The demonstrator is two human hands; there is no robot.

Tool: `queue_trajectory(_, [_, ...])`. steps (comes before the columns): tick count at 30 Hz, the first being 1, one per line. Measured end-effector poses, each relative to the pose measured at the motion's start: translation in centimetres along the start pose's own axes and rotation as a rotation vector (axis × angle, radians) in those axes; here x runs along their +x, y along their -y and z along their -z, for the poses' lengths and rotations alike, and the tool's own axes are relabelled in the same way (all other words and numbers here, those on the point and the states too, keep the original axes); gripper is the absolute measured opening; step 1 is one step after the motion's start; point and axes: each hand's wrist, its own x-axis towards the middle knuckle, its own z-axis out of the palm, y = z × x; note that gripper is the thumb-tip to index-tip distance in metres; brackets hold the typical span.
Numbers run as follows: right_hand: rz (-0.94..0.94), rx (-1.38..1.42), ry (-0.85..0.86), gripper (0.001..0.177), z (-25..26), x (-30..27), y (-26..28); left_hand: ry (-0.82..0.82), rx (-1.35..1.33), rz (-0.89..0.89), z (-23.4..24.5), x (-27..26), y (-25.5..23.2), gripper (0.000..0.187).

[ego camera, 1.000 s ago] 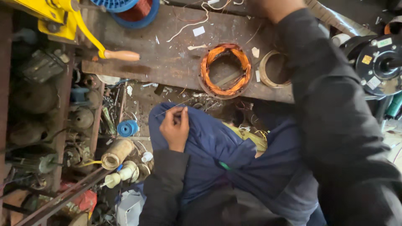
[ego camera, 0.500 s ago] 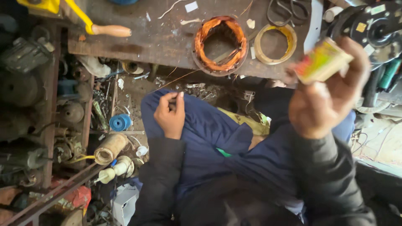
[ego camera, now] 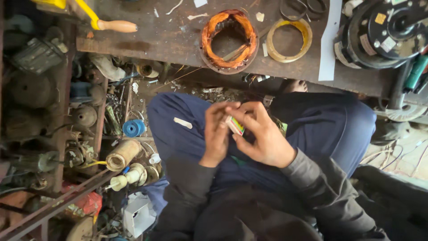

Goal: The person strips the insulation from the ends of a copper wire on a wound coil using scissors, then applies tape to secure the wire. The person then lights a match and uses the flame to heat the wire end.

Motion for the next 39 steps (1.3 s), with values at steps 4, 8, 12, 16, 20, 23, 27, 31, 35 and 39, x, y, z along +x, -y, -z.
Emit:
queue_trajectory(4, [-0.064,-0.156,-0.129,0.056,0.8,0.1,-1.0,-0.009,-0.162,0.146,-0.6,1.1,4.0,0.044])
queue_trajectory(8, [-0.187,-0.309,-0.256,0.043,1.5,-0.2,-3.0,0.0,-0.345,0.262,-0.9,4.4,9.6,0.031])
queue_trajectory(12, [-0.24,-0.407,-0.248,0.023,1.3,-0.5,-4.0,0.074,-0.609,0.49,0.8,4.5,12.1,0.019])
queue_trajectory(16, [-0.184,-0.342,-0.259,0.025,1.5,-0.7,-3.7,0.052,-0.536,0.393,1.7,4.3,12.4,0.019])
queue_trajectory(20, [-0.17,-0.329,-0.254,0.022,1.5,-0.7,-3.2,0.001,-0.519,0.314,1.3,4.6,11.4,0.023])
queue_trajectory(23, [-0.108,-0.398,-0.245,0.019,1.6,-0.4,-3.1,0.015,-0.497,0.255,0.9,4.9,10.7,0.02])
queue_trajectory(27, [0.034,-0.538,-0.245,0.019,1.8,-0.3,-3.7,0.009,-0.334,0.259,0.9,4.9,10.8,0.02])
queue_trajectory(31, [-0.075,-0.568,-0.302,0.016,1.4,-0.6,-4.6,-0.1,-0.087,0.19,1.4,4.4,12.2,0.024])
queue_trajectory(35, [-0.094,-0.704,-0.31,0.016,0.6,-0.3,-5.5,-0.099,0.178,0.037,2.2,3.9,12.3,0.026])
queue_trajectory(39, [-0.137,-0.548,-0.266,0.013,0.3,-0.1,-5.9,-0.109,0.222,-0.003,2.3,3.3,11.4,0.027])
